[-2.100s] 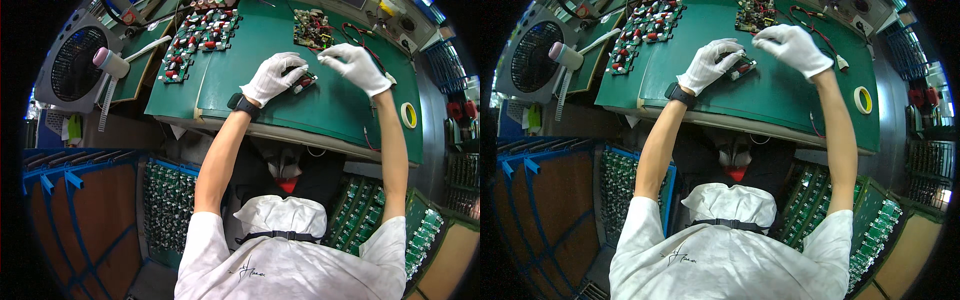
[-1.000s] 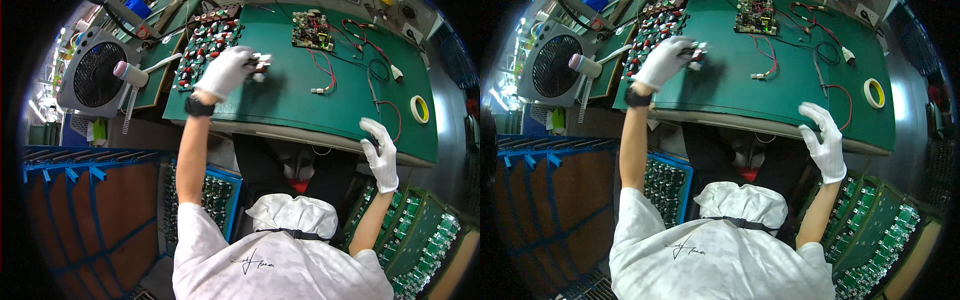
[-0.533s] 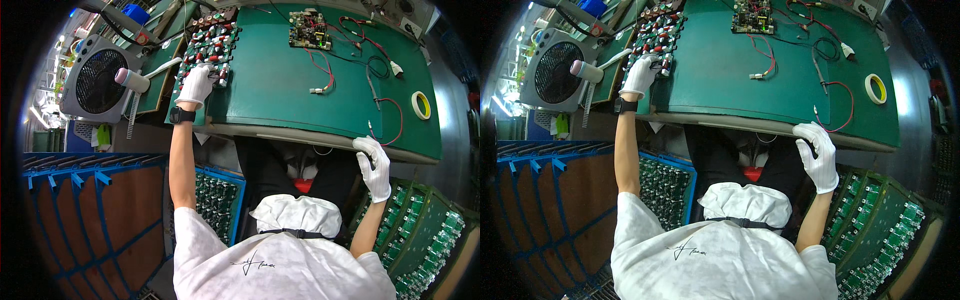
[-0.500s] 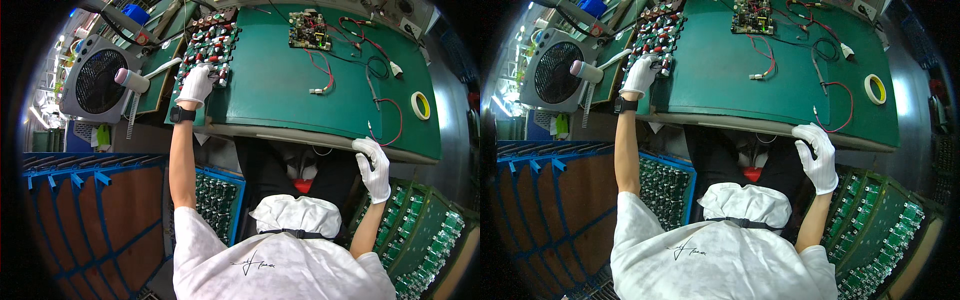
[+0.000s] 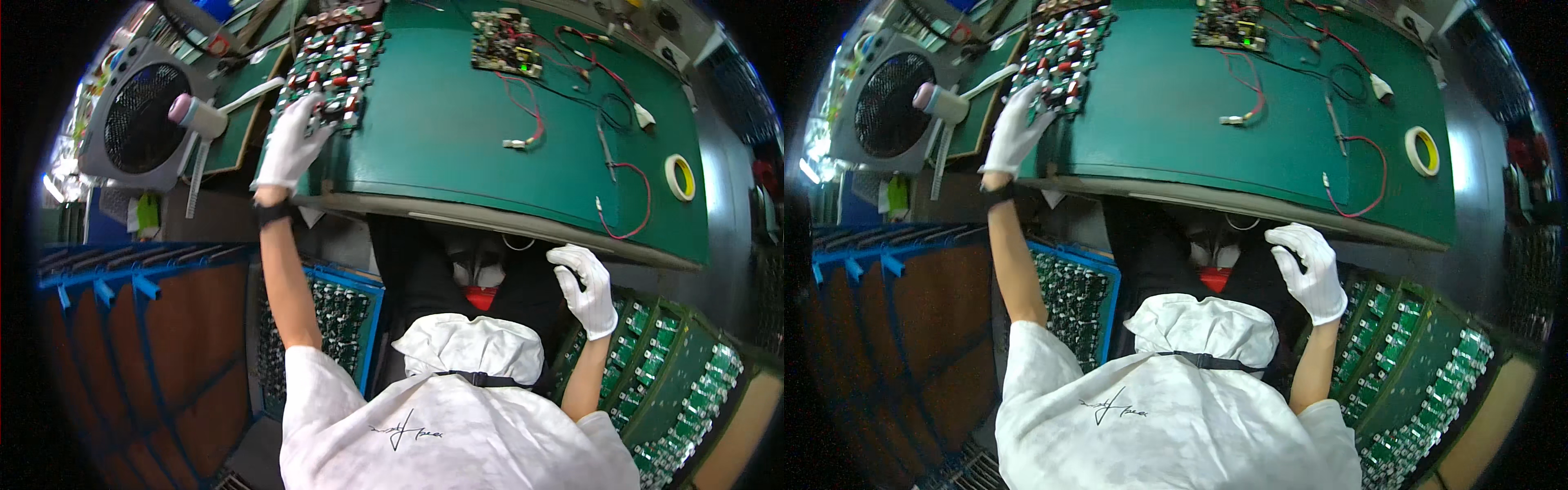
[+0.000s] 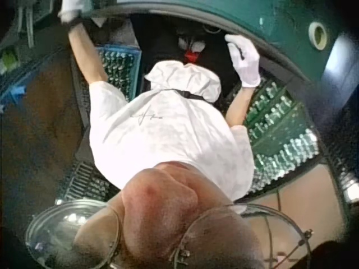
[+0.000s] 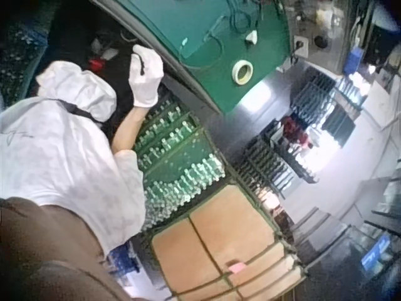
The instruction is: Testing electrical components on a printed circuit board using measurement probes.
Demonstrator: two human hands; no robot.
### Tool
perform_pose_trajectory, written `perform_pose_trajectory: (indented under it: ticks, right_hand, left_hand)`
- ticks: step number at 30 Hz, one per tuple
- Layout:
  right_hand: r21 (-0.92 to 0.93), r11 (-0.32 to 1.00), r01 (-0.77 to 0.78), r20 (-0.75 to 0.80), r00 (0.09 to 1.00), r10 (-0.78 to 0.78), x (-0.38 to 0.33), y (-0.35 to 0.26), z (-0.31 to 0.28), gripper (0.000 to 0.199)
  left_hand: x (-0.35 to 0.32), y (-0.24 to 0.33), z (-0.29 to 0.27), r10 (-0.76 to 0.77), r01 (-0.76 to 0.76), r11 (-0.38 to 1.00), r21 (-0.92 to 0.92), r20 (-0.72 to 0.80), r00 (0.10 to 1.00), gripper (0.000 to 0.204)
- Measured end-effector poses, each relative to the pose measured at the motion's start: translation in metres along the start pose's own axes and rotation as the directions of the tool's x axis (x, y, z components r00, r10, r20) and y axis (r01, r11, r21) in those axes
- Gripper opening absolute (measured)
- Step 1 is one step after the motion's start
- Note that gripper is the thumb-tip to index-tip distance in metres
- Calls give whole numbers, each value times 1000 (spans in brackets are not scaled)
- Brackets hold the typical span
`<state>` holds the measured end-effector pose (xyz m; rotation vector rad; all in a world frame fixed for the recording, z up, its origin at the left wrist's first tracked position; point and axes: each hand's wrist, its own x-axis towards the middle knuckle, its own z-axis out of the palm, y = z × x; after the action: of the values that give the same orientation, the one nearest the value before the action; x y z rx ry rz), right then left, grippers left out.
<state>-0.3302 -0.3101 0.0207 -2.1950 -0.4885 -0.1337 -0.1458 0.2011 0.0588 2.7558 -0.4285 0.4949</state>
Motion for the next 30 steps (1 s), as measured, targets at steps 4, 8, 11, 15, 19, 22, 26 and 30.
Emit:
perform_pose_trajectory:
  ticks: [4, 8, 11, 15, 19, 22, 26, 30]
  right_hand:
    - [20, 999, 27, 13, 1000, -28, 0, 1, 8, 19]
    - [26, 1000, 16, 42, 999, -17, -2, -7, 16, 17]
    - [53, 998, -23, 51, 998, 20, -11, -15, 14, 17]
    - [-84, 996, -38, -16, 999, 37, -53, -27, -12, 20]
    - [-40, 954, -297, -141, 947, 289, -109, -40, -52, 25]
    - [-86, 863, -498, -286, 842, 458, -158, -59, -84, 28]
    - [-176, 663, -727, -567, 626, 536, -223, -83, -132, 30]
    - [-381, 110, -918, -741, 374, 559, -282, -110, -182, 38]
  left_hand:
    - [-17, 48, -17, -29, 28, 1000, -5, -256, 966, 45]
    - [5, 99, 10, 127, -191, 956, -224, -273, 954, 32]
    - [36, 133, 54, 257, -294, 916, -274, -163, 953, 21]
    - [78, 153, 101, 397, -415, 881, -227, -126, 909, 9]
    - [106, 143, 146, 348, -344, 933, -106, 22, 937, 14]
    - [109, 125, 164, 483, -486, 871, -74, -64, 874, 18]
    - [113, 117, 171, 435, -436, 899, -52, -31, 900, 24]
    - [111, 120, 168, 434, -435, 900, -18, -27, 900, 26]
